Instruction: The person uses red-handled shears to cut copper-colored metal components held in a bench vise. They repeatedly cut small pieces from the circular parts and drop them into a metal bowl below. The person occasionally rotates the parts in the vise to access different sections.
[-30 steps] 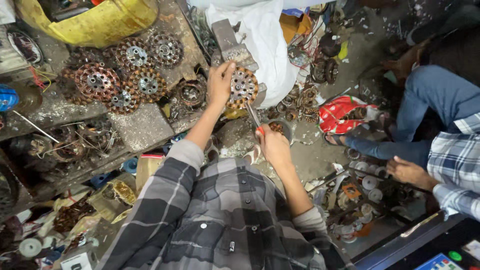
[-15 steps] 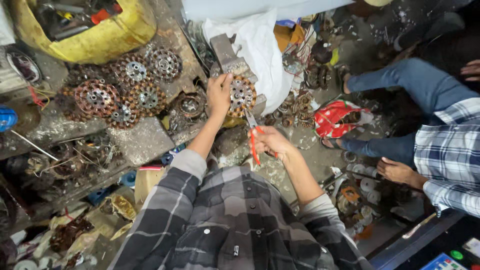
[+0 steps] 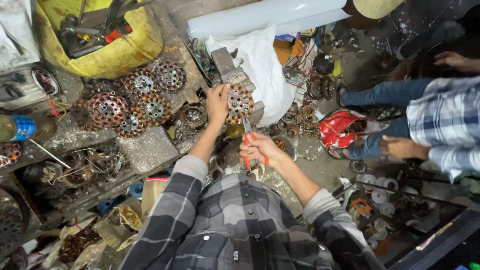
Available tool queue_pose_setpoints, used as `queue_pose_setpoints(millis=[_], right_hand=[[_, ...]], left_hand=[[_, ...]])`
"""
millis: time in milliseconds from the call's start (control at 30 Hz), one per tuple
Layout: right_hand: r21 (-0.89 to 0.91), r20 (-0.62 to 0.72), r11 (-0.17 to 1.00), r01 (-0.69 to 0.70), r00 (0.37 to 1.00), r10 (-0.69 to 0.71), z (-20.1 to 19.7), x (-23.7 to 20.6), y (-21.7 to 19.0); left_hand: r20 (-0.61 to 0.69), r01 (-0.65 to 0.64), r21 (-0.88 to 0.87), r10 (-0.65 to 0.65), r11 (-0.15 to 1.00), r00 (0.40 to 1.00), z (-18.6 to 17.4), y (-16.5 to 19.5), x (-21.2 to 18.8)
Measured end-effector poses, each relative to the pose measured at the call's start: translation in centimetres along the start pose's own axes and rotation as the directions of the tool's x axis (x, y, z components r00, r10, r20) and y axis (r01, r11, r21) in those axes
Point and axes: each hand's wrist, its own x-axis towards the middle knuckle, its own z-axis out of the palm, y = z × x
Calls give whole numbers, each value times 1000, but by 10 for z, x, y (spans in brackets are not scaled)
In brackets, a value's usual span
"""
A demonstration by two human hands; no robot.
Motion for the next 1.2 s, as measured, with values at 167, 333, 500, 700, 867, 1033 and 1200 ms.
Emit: queue_pose_setpoints(millis=[167,333,500,700,867,1033,1200], right_hand=[[-808,-59,509,298,819,-572,21,10,15],[-567,-72,791,231,942,-327,25,-1,10],[-926,32,212,311,626,-779,7,-74,90],[-379,-726,778,-501,683,85,-57,-100,189],[166,-614,838,-519,611,500,-69,-127,224],[-5,-663,993,-121,743,87,-67,-124,186],[-659,-507,752,-25,753,-420,-19,-95,73]], left_hand=[[31,-8,50,7,999,999,-6,6,3],[35,18,26,-19,999,999,-13,2,7],[87,-103,-261,130,960,988,-13,-19,15],[170,73,-257,-29,964,985,-36,-8,23],[165,341,-293,-304,893,938,-36,33,-7],[-26,139,-166,-145,976,989,-9,19,-23],[87,27,-83,-20,996,996,-3,1,-1]])
